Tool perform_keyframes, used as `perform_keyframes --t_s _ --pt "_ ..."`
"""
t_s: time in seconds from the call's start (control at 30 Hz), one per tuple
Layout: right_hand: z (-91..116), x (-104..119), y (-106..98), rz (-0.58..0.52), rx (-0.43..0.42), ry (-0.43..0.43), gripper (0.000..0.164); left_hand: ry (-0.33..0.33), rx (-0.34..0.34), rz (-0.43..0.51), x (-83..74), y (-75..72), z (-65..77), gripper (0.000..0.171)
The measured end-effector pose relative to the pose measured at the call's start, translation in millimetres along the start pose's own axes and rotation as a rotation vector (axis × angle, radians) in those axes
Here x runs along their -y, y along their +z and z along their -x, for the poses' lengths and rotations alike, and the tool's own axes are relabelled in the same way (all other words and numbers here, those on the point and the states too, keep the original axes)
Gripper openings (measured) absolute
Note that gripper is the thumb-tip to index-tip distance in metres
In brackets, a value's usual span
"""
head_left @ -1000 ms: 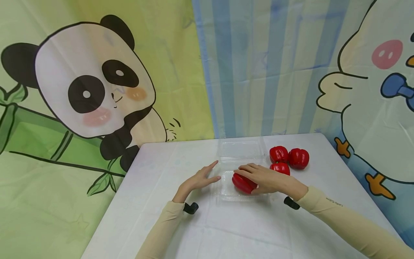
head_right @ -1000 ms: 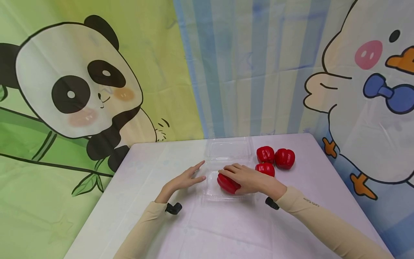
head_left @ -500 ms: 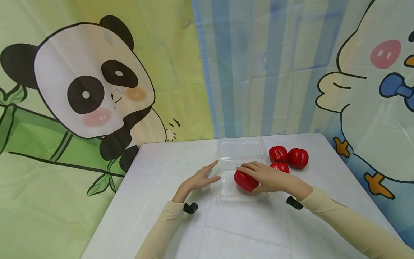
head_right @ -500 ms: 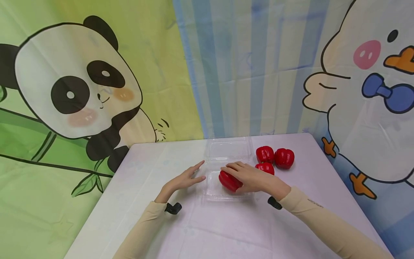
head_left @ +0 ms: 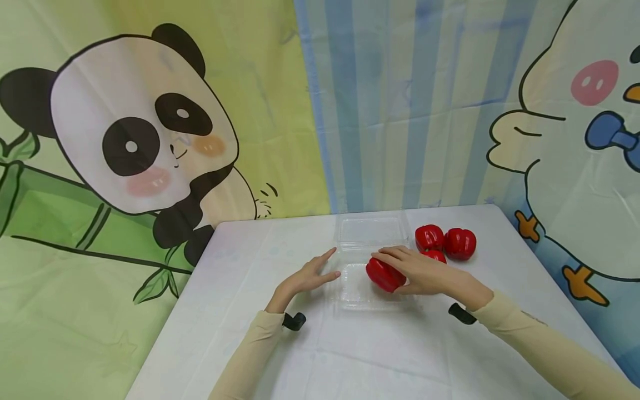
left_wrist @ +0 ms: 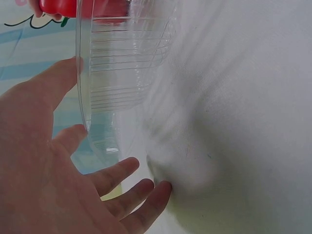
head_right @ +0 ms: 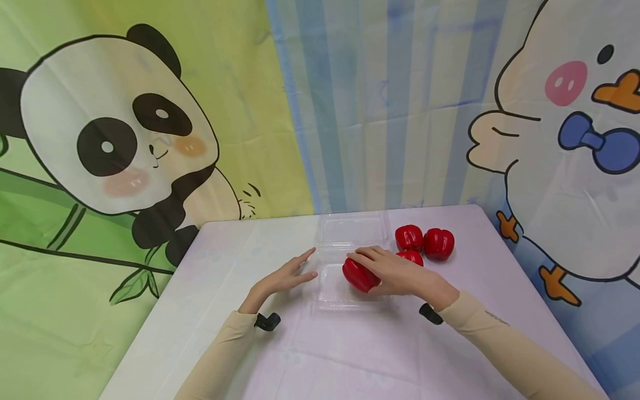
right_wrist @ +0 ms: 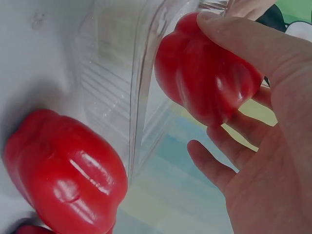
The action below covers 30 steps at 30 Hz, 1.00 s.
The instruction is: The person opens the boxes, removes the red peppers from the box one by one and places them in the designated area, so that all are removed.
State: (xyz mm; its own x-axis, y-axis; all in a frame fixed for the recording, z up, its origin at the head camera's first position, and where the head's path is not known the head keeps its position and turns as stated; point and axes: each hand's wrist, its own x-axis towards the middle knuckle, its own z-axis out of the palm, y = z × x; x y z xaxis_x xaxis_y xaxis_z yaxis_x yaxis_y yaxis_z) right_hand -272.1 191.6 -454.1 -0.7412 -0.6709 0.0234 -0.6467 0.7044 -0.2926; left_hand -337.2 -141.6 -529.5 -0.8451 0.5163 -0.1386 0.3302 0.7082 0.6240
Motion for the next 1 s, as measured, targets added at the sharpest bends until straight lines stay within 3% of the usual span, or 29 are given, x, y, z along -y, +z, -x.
perform_keyframes --t_s 0.2,0.77,1.0 --pt "9.6 -3.5 -3.5 0.012 -0.048 0.036 0.103 0.008 -0.001 0.001 -0.6 -0.1 0.8 0.081" --pt "42.9 -26.7 -10.7 -0.052 -0.206 0.037 0.108 0.026 -0.012 0.019 -1.1 -0.9 1.0 0.082" --pt "54.0 -29.1 -17.8 -0.052 -0.236 0.088 0.107 0.01 -0.012 0.028 -1.5 0.9 0.6 0.082"
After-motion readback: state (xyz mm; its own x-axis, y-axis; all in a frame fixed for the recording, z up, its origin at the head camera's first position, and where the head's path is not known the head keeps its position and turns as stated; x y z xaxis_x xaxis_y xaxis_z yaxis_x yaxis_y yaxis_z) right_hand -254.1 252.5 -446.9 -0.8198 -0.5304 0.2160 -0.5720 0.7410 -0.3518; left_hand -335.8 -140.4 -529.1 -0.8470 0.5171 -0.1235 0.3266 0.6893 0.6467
